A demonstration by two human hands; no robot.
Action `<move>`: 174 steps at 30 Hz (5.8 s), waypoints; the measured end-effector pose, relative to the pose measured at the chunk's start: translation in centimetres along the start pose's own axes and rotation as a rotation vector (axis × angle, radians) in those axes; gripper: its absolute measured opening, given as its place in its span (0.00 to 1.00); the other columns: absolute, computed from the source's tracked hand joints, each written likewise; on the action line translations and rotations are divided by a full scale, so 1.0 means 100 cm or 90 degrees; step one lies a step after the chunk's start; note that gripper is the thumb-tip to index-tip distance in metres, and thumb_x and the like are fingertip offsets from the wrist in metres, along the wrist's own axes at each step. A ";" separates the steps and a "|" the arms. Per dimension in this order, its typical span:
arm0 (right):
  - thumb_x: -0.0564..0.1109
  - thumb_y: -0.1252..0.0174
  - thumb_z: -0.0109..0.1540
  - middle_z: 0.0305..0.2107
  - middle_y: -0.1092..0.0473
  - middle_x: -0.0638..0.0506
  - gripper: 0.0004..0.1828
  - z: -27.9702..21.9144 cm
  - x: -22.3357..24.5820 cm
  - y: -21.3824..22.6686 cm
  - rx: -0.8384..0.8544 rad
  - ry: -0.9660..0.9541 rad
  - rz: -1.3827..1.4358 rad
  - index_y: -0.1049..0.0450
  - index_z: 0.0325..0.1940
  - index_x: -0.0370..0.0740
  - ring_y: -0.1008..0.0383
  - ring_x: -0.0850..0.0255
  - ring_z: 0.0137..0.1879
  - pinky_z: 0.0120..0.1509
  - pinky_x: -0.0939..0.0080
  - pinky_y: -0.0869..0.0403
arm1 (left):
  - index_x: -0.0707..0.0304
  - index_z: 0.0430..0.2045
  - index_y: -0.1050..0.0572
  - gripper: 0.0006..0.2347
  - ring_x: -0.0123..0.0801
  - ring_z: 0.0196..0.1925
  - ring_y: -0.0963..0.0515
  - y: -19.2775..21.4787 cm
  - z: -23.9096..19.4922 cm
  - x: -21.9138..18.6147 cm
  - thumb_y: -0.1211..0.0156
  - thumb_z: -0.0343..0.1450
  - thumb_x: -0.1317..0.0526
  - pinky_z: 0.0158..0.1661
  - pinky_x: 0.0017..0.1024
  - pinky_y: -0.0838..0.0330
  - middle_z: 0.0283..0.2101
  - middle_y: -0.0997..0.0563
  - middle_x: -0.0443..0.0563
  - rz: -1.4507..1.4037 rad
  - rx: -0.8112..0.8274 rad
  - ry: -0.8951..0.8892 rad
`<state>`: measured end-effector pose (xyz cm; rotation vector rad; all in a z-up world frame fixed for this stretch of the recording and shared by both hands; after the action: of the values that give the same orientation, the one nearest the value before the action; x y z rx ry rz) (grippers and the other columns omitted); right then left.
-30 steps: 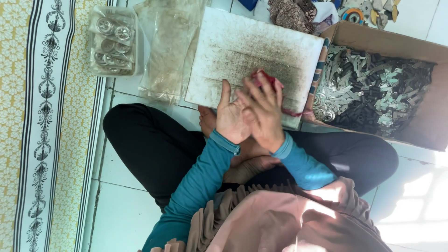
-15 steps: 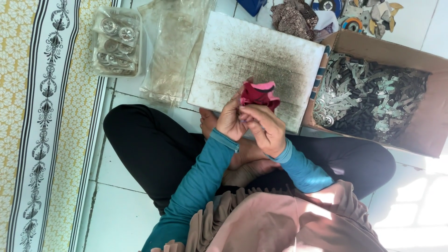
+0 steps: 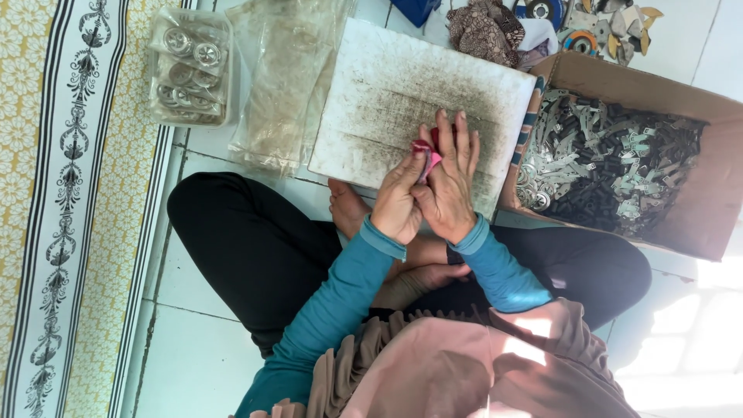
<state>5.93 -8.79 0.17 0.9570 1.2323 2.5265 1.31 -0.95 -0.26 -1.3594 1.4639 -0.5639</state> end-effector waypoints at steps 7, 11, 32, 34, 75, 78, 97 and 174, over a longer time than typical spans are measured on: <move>0.77 0.74 0.69 0.80 0.67 0.44 0.45 -0.004 0.004 -0.010 0.018 0.017 -0.015 0.38 0.79 0.50 0.76 0.35 0.82 0.81 0.28 0.71 | 0.73 0.40 0.20 0.08 0.41 0.31 0.13 0.029 0.012 -0.009 0.37 0.75 0.63 0.34 0.31 0.16 0.32 0.15 0.64 -0.012 -0.101 -0.102; 0.78 0.72 0.67 0.79 0.62 0.39 0.44 -0.014 0.020 -0.011 0.016 0.041 0.026 0.33 0.74 0.53 0.73 0.33 0.82 0.80 0.25 0.71 | 0.72 0.38 0.20 0.07 0.39 0.33 0.13 0.024 0.014 -0.034 0.38 0.75 0.64 0.38 0.33 0.16 0.32 0.15 0.64 0.035 -0.125 -0.165; 0.48 0.43 0.68 0.67 0.35 0.39 0.12 -0.007 -0.003 -0.012 -0.076 0.098 0.048 0.17 0.40 0.42 0.29 0.45 0.66 0.71 0.40 0.36 | 0.72 0.45 0.22 0.08 0.34 0.43 0.17 0.014 0.002 -0.004 0.43 0.78 0.64 0.48 0.32 0.20 0.40 0.16 0.58 0.079 -0.091 -0.184; 0.48 0.41 0.67 0.65 0.32 0.41 0.11 -0.001 -0.001 -0.003 -0.094 0.104 0.029 0.16 0.38 0.45 0.27 0.46 0.63 0.69 0.40 0.35 | 0.74 0.45 0.22 0.08 0.36 0.42 0.16 0.016 0.007 -0.002 0.43 0.78 0.65 0.48 0.32 0.20 0.39 0.16 0.61 0.039 -0.084 -0.180; 0.56 0.62 0.75 0.69 0.39 0.34 0.29 -0.004 0.014 -0.004 -0.068 -0.056 0.265 0.35 0.73 0.37 0.46 0.35 0.77 0.79 0.33 0.48 | 0.49 0.68 0.34 0.31 0.39 0.66 0.26 0.015 -0.022 -0.005 0.57 0.76 0.31 0.68 0.37 0.38 0.62 0.24 0.48 -0.156 0.131 0.238; 0.60 0.61 0.73 0.69 0.37 0.40 0.30 -0.036 0.039 -0.040 -0.014 0.031 0.248 0.30 0.70 0.41 0.43 0.42 0.77 0.81 0.38 0.52 | 0.65 0.55 0.25 0.27 0.50 0.59 0.21 0.032 -0.026 -0.018 0.43 0.74 0.39 0.65 0.48 0.33 0.58 0.21 0.61 -0.263 0.002 0.162; 0.53 0.61 0.76 0.71 0.40 0.37 0.28 -0.016 0.033 -0.010 -0.042 -0.088 0.144 0.40 0.77 0.38 0.45 0.42 0.78 0.81 0.39 0.53 | 0.57 0.57 0.24 0.17 0.43 0.60 0.20 0.078 0.004 0.004 0.45 0.77 0.51 0.61 0.45 0.26 0.58 0.20 0.55 -0.115 0.024 0.295; 0.47 0.38 0.70 0.35 0.21 0.46 0.11 -0.078 -0.205 0.122 -0.031 -0.492 0.339 0.20 0.51 0.38 0.20 0.62 0.39 0.44 0.65 0.22 | 0.66 0.46 0.23 0.09 0.36 0.28 0.14 0.003 0.109 0.155 0.38 0.73 0.67 0.25 0.24 0.16 0.33 0.16 0.61 0.742 0.272 -0.001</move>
<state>18.53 -30.08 -3.83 2.1894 0.7272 2.0715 13.09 -12.00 -10.07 -0.0584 1.7111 -0.0779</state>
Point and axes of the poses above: each hand's wrist, its own z-axis towards the middle knuckle, its own y-axis out of the back of the hand, x = y × z, the point moved 1 cm from there along z, towards the middle knuckle
